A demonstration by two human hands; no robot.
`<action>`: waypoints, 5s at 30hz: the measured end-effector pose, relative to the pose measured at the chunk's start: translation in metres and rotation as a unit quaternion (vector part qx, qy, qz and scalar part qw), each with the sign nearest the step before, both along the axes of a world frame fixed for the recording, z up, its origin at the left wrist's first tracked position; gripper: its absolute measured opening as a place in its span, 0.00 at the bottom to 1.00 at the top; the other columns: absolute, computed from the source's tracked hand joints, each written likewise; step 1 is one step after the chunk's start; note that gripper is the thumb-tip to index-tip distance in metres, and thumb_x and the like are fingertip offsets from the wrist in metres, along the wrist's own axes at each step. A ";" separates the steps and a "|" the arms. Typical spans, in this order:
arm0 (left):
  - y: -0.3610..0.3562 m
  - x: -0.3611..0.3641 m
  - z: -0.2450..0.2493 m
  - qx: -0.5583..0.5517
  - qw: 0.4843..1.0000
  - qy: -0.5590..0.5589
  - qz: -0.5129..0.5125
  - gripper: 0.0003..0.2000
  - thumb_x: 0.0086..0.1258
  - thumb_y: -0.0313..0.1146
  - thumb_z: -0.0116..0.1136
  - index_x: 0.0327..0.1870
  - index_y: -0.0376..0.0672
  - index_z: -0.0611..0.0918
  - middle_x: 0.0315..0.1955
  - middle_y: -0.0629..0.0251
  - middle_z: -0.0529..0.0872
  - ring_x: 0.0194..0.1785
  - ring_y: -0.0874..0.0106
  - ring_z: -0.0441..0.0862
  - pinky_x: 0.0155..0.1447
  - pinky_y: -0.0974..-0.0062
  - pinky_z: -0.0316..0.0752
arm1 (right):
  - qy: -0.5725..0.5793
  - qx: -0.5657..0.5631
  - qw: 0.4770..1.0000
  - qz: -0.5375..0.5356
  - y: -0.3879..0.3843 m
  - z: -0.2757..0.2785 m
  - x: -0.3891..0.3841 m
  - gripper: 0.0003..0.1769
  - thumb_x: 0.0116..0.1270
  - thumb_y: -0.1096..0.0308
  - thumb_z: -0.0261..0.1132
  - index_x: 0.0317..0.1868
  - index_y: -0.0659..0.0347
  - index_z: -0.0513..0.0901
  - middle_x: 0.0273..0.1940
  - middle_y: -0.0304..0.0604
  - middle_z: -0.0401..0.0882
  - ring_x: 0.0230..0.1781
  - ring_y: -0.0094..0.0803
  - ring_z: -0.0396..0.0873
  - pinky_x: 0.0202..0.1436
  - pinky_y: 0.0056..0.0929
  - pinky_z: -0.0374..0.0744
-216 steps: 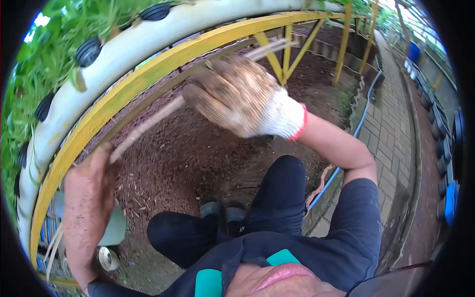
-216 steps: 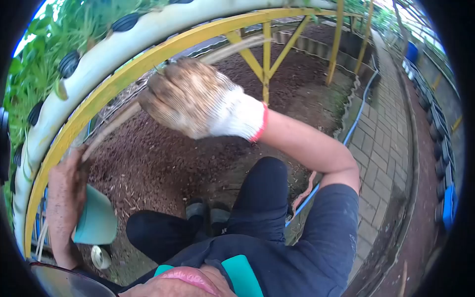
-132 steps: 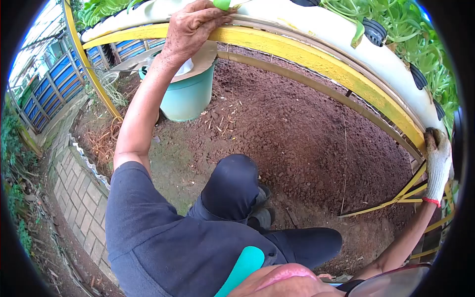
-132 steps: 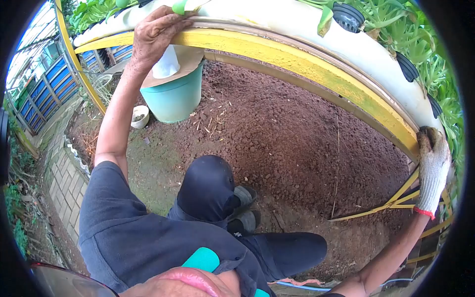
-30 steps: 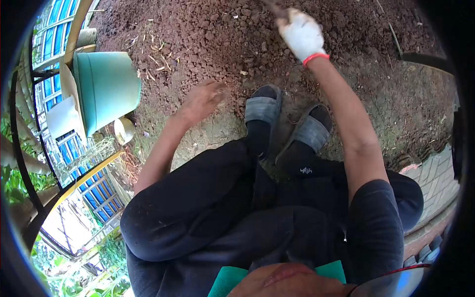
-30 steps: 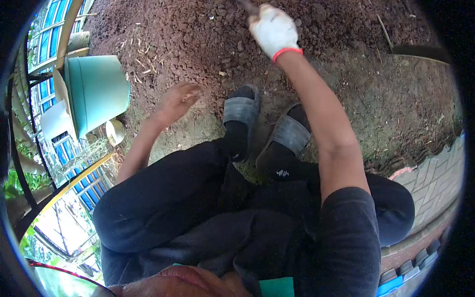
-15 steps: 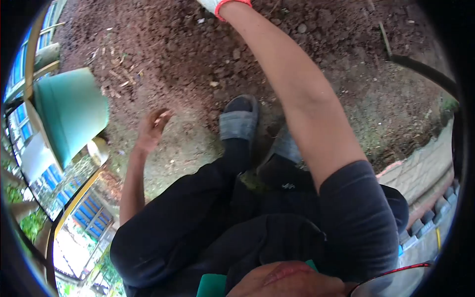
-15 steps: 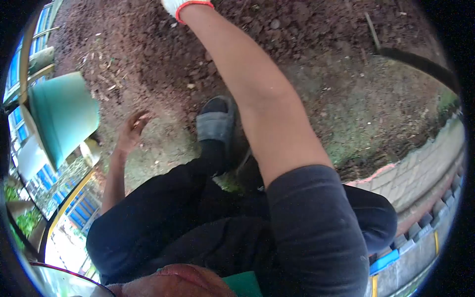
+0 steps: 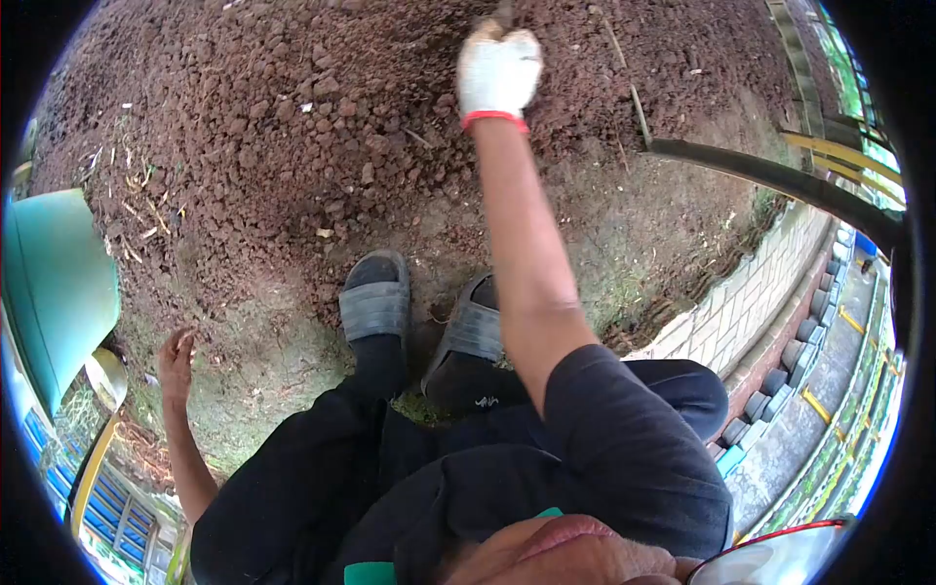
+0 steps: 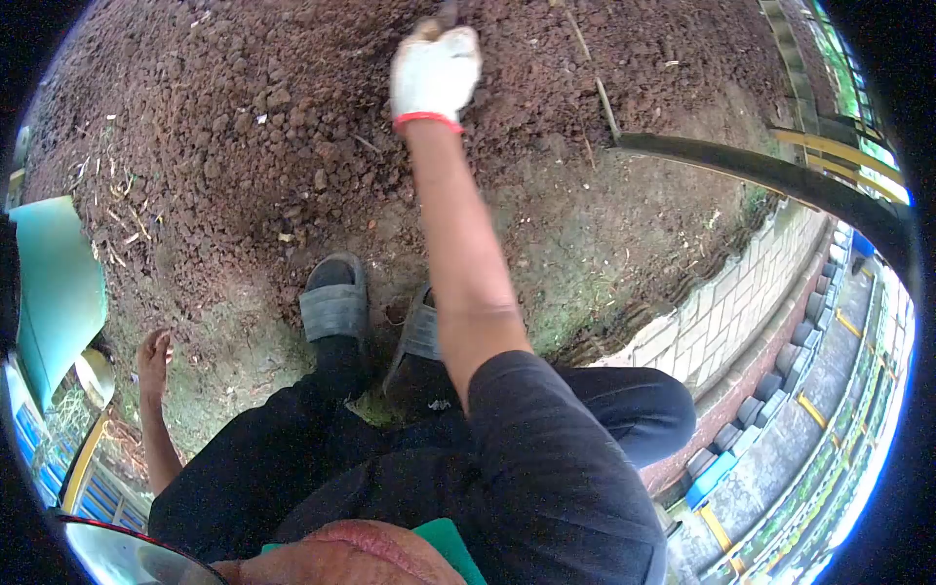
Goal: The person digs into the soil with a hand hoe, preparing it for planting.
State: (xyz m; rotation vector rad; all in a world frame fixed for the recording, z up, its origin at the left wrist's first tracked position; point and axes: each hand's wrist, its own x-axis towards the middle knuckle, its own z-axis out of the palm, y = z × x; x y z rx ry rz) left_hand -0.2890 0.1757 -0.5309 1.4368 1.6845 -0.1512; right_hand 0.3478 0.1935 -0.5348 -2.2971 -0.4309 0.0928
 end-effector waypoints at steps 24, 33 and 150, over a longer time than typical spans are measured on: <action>0.147 0.152 -0.066 0.396 0.904 0.136 -0.089 0.35 0.76 0.57 0.48 0.75 0.40 0.66 0.72 0.47 0.64 0.74 0.55 0.61 0.76 0.54 0.57 | -0.097 -0.211 0.931 0.283 -0.081 -0.014 0.051 0.21 0.69 0.58 0.64 0.55 0.65 0.79 0.41 0.55 0.85 0.36 0.50 0.86 0.44 0.43 0.86; 0.166 0.311 -0.103 0.514 0.841 0.044 -0.160 0.29 0.80 0.47 0.47 0.76 0.42 0.63 0.72 0.43 0.63 0.75 0.47 0.59 0.76 0.52 0.54 | -0.234 -0.209 0.948 0.051 -0.038 -0.034 0.178 0.23 0.68 0.50 0.60 0.41 0.65 0.84 0.35 0.62 0.84 0.40 0.60 0.83 0.45 0.49 0.81; 0.178 0.348 -0.071 0.554 0.808 0.016 -0.200 0.25 0.80 0.44 0.47 0.73 0.43 0.70 0.68 0.39 0.69 0.71 0.39 0.63 0.71 0.43 0.59 | -0.179 0.002 0.964 0.197 0.022 0.019 0.033 0.11 0.67 0.63 0.60 0.28 0.57 0.78 0.23 0.46 0.76 0.22 0.40 0.76 0.27 0.40 0.78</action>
